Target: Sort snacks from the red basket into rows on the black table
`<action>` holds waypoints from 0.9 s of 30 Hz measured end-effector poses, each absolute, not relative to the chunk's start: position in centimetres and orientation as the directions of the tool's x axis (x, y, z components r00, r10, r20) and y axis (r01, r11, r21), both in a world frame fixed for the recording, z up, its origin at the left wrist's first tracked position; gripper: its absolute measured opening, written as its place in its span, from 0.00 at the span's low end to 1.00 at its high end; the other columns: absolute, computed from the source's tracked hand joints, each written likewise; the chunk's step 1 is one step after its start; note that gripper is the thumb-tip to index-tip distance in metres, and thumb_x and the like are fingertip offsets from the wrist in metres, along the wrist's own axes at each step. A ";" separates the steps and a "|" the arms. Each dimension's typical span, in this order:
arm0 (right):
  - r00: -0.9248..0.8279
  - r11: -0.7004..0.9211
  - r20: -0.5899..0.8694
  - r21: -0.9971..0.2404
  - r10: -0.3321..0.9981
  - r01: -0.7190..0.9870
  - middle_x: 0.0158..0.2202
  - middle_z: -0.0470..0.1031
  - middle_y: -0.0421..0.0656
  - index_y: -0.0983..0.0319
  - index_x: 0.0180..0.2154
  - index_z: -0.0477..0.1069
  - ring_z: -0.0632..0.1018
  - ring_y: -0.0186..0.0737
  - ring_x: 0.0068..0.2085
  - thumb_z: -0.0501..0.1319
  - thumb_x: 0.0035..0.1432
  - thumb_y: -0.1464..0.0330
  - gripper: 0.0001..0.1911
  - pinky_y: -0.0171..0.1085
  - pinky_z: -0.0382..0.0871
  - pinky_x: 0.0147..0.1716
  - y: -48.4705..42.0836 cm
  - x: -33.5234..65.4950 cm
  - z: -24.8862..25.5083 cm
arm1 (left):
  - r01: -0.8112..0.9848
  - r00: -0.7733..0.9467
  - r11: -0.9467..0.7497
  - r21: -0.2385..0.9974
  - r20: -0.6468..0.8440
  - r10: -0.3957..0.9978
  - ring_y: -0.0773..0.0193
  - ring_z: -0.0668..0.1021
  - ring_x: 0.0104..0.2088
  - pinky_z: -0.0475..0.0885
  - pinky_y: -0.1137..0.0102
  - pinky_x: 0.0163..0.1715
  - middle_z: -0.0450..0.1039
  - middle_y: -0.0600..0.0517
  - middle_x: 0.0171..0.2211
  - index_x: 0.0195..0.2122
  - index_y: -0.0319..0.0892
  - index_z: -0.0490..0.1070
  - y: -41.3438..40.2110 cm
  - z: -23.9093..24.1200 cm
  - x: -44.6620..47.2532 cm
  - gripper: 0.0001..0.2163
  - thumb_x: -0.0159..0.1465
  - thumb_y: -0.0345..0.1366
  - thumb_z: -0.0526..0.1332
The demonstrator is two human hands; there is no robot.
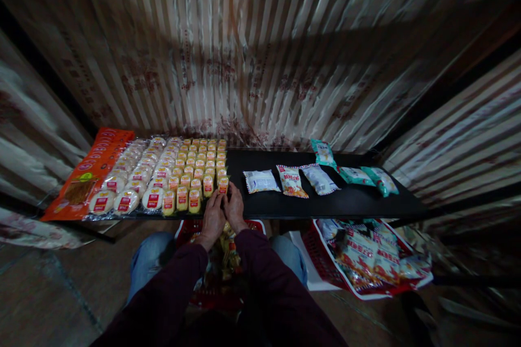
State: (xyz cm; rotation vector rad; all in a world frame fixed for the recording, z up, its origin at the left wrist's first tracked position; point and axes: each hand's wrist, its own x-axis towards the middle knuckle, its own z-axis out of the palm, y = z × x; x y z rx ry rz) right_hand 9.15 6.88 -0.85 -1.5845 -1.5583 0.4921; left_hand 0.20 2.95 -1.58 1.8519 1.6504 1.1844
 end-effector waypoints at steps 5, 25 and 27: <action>0.107 0.140 0.267 -0.758 0.958 0.637 0.49 0.72 0.54 0.68 0.56 0.64 0.71 0.47 0.50 0.52 0.56 0.72 0.25 0.46 0.65 0.53 6.9 9.2 -0.5 | 0.676 -0.006 -0.256 0.691 0.353 0.936 0.54 0.62 0.63 0.59 0.55 0.63 0.62 0.38 0.60 0.56 0.34 0.66 2.9 -1.6 0.2 0.25 0.56 0.21 0.50; 0.210 0.072 0.204 -0.859 0.956 0.506 0.55 0.70 0.53 0.67 0.56 0.65 0.69 0.46 0.56 0.54 0.56 0.69 0.26 0.47 0.60 0.58 7.5 9.6 -0.4 | 0.694 0.100 -0.340 0.635 0.382 0.919 0.57 0.51 0.67 0.54 0.54 0.65 0.50 0.38 0.66 0.65 0.33 0.50 2.1 -2.8 0.0 0.34 0.55 0.19 0.47; 0.234 0.041 0.165 -0.888 0.958 0.458 0.57 0.69 0.52 0.65 0.58 0.64 0.68 0.45 0.58 0.52 0.58 0.67 0.25 0.47 0.59 0.59 7.7 9.6 -0.5 | 0.682 0.095 -0.337 0.649 0.379 0.921 0.58 0.52 0.67 0.54 0.54 0.65 0.50 0.40 0.66 0.66 0.35 0.49 2.0 -2.8 0.1 0.34 0.56 0.20 0.47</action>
